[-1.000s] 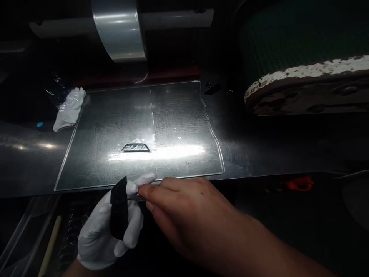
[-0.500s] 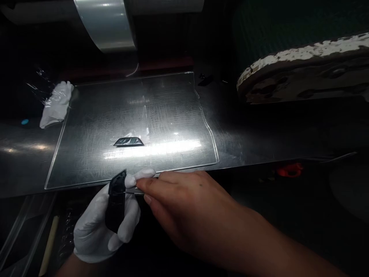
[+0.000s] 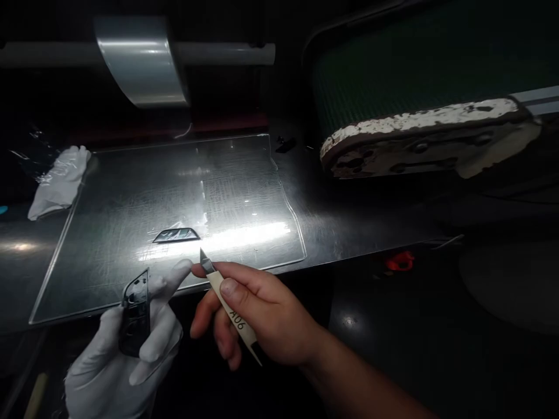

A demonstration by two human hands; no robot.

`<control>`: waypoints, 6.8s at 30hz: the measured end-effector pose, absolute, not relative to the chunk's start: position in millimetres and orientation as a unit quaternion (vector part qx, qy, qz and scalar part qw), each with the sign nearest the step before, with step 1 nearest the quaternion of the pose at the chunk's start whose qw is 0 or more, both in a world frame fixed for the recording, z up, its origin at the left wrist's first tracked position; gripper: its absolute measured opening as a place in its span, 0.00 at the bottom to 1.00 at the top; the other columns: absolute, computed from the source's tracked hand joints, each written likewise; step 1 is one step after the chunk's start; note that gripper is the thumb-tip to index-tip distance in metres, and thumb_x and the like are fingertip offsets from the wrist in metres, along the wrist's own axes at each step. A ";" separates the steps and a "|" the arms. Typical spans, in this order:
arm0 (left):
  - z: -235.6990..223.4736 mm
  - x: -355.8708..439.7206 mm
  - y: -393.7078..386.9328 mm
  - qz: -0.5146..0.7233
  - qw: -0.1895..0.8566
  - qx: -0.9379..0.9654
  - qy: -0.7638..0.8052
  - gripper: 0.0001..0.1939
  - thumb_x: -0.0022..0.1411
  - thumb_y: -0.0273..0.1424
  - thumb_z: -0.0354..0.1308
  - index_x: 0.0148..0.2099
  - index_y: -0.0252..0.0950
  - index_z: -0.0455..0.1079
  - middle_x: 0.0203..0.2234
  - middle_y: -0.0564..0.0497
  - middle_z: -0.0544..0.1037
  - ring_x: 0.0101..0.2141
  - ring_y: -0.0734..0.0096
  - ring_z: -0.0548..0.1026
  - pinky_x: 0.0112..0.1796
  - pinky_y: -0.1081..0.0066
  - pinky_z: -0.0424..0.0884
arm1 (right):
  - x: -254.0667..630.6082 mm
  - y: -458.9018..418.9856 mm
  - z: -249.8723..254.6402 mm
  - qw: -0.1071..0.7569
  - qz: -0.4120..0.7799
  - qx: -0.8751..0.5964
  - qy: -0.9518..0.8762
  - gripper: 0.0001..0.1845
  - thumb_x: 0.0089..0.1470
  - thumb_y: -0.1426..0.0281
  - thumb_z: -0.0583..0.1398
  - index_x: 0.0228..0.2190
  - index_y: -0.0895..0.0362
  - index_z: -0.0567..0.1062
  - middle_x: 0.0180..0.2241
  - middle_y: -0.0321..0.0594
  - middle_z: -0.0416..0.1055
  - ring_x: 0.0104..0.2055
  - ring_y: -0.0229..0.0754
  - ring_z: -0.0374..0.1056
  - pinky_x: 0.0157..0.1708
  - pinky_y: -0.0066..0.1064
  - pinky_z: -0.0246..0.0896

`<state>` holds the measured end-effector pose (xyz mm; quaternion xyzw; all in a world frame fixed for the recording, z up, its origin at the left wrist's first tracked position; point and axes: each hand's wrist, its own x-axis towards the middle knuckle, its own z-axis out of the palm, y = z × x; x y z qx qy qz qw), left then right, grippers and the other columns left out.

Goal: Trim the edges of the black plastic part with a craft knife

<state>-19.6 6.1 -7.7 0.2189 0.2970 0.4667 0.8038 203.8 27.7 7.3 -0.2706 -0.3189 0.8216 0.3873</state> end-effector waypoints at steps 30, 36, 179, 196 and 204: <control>-19.8 -21.2 2.1 0.470 0.785 0.222 0.337 0.25 0.73 0.45 0.54 0.64 0.37 0.70 0.23 0.54 0.72 0.18 0.81 0.64 0.23 0.76 0.62 | 216.9 24.9 17.9 0.399 0.742 -0.434 -0.318 0.16 0.64 0.64 0.68 0.52 0.53 0.78 0.37 0.37 0.81 0.31 0.32 0.78 0.29 0.19 0.74; -20.5 -19.9 3.0 0.474 0.785 0.217 0.334 0.24 0.73 0.45 0.53 0.64 0.37 0.71 0.23 0.54 0.72 0.18 0.82 0.64 0.24 0.76 0.63 | 216.8 26.7 18.2 0.396 0.731 -0.446 -0.330 0.15 0.66 0.64 0.66 0.52 0.52 0.78 0.37 0.36 0.80 0.29 0.30 0.76 0.28 0.18 0.72; -8.3 -6.6 3.3 0.417 0.867 0.213 0.170 0.24 0.77 0.37 0.48 0.68 0.30 0.62 0.27 0.41 0.82 0.12 0.85 0.58 0.13 0.86 0.51 | 216.8 48.6 43.2 0.142 0.447 -0.326 -0.821 0.12 0.72 0.71 0.55 0.49 0.51 0.77 0.38 0.35 0.76 0.36 0.38 0.70 0.35 0.30 0.62; -8.5 -4.4 6.2 0.442 0.855 0.220 0.159 0.25 0.78 0.36 0.46 0.70 0.29 0.59 0.31 0.41 0.84 0.12 0.85 0.57 0.12 0.85 0.51 | 211.8 34.5 35.9 0.225 0.418 -0.366 -0.800 0.17 0.71 0.71 0.58 0.58 0.51 0.74 0.45 0.35 0.79 0.43 0.37 0.75 0.41 0.30 0.68; -2.1 -5.6 5.4 0.425 0.854 0.236 0.186 0.24 0.77 0.38 0.49 0.68 0.31 0.63 0.28 0.42 0.83 0.12 0.86 0.56 0.12 0.86 0.50 | 210.0 34.9 38.5 0.170 0.380 -0.374 -0.829 0.15 0.73 0.68 0.55 0.56 0.52 0.76 0.38 0.34 0.78 0.34 0.36 0.72 0.32 0.30 0.62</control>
